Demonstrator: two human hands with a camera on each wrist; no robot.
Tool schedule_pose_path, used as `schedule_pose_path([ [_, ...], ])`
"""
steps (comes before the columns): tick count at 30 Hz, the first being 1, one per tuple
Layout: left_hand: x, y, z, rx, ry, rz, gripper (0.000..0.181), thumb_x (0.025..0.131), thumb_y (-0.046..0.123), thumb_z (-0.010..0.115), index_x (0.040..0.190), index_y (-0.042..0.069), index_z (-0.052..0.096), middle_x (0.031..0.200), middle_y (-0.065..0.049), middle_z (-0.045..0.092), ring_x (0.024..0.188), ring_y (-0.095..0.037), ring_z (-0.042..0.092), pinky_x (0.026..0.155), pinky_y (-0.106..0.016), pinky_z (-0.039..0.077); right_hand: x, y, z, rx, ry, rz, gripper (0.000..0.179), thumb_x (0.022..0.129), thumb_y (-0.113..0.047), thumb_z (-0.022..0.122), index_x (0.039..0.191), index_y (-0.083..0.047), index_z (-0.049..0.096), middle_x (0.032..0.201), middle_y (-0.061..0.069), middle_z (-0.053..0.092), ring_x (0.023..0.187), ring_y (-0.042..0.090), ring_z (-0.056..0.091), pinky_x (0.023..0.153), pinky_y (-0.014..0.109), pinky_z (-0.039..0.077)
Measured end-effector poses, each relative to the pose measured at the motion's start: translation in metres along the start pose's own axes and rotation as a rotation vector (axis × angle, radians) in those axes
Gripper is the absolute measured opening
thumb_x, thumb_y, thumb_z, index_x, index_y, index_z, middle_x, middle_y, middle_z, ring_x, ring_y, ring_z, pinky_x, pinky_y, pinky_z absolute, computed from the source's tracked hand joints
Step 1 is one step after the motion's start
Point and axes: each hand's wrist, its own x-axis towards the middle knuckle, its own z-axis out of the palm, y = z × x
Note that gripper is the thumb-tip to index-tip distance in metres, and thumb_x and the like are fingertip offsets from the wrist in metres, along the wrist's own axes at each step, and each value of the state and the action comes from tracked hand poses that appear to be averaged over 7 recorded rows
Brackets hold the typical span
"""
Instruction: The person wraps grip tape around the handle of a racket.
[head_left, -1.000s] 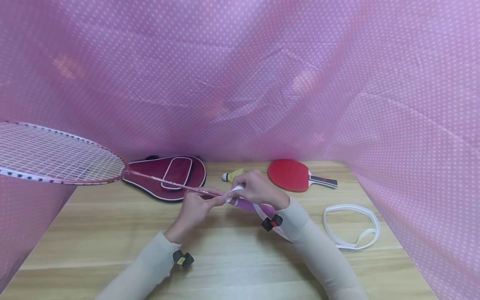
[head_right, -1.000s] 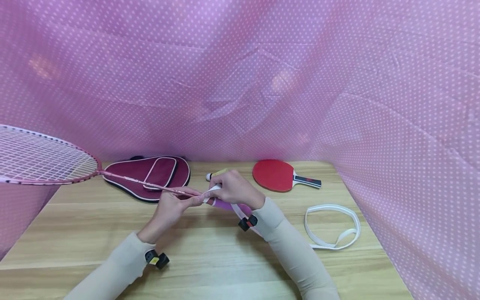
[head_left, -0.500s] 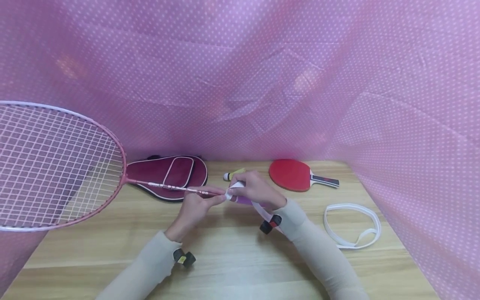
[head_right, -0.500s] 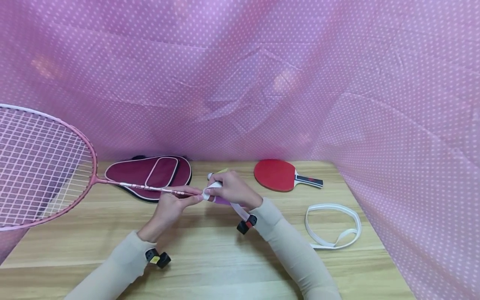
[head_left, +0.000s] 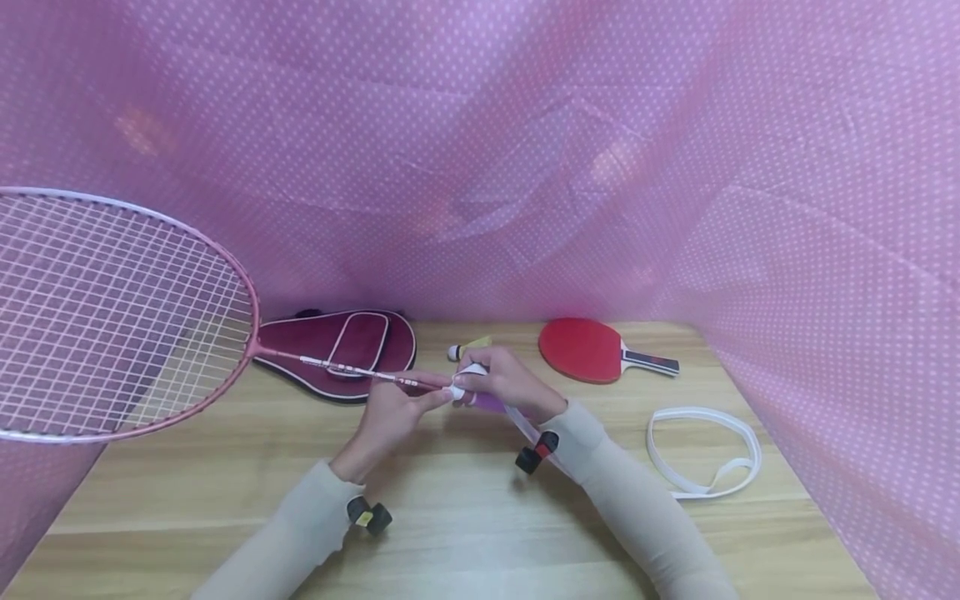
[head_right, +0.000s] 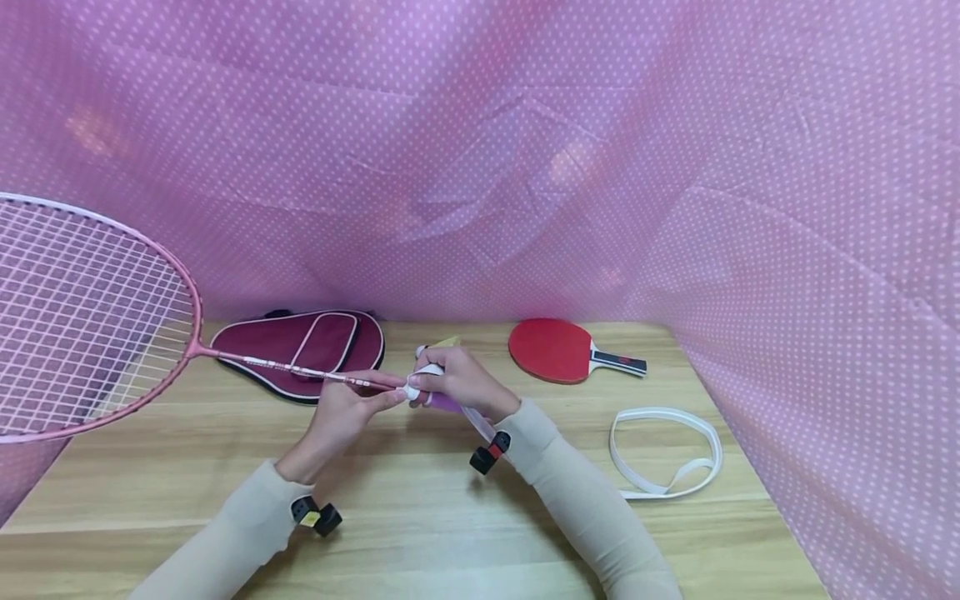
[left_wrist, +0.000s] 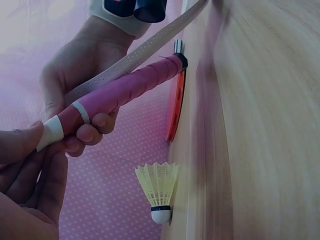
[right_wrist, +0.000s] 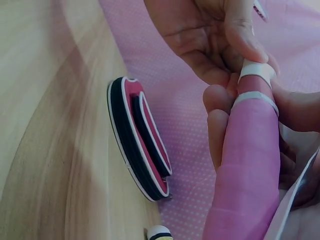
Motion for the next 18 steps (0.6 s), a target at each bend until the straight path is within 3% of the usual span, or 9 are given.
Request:
schedule_pose_path([
  [10, 0.002, -0.005, 0.002, -0.021, 0.025, 0.056, 0.026, 0.080, 0.012, 0.084, 0.104, 0.006, 0.077, 0.096, -0.015, 0.078, 0.087, -0.026, 0.072, 0.071, -0.023, 0.056, -0.001, -0.001, 0.005, 0.071, 0.021, 0.025, 0.008, 0.093, -0.007, 0.068, 0.091, 0.000, 0.065, 0.079, 0.000, 0.066, 0.077, 0.014, 0.064, 0.074, 0.026, 0.052],
  [13, 0.002, -0.008, 0.005, -0.059, 0.034, 0.076, 0.033, 0.081, 0.008, 0.083, 0.113, 0.004, 0.074, 0.103, -0.017, 0.076, 0.092, -0.025, 0.072, 0.078, -0.022, 0.059, -0.002, 0.000, 0.006, 0.038, 0.058, 0.027, 0.007, 0.091, -0.007, 0.069, 0.092, -0.002, 0.065, 0.084, 0.000, 0.066, 0.081, 0.013, 0.060, 0.072, 0.025, 0.050],
  [18, -0.001, -0.010, 0.010, -0.030, 0.040, 0.088, 0.039, 0.081, 0.019, 0.085, 0.116, 0.007, 0.072, 0.108, -0.013, 0.077, 0.097, -0.021, 0.074, 0.082, -0.021, 0.060, -0.004, 0.000, 0.008, 0.144, 0.090, 0.042, 0.008, 0.087, -0.005, 0.073, 0.088, -0.007, 0.064, 0.091, 0.002, 0.062, 0.090, 0.015, 0.056, 0.074, 0.024, 0.051],
])
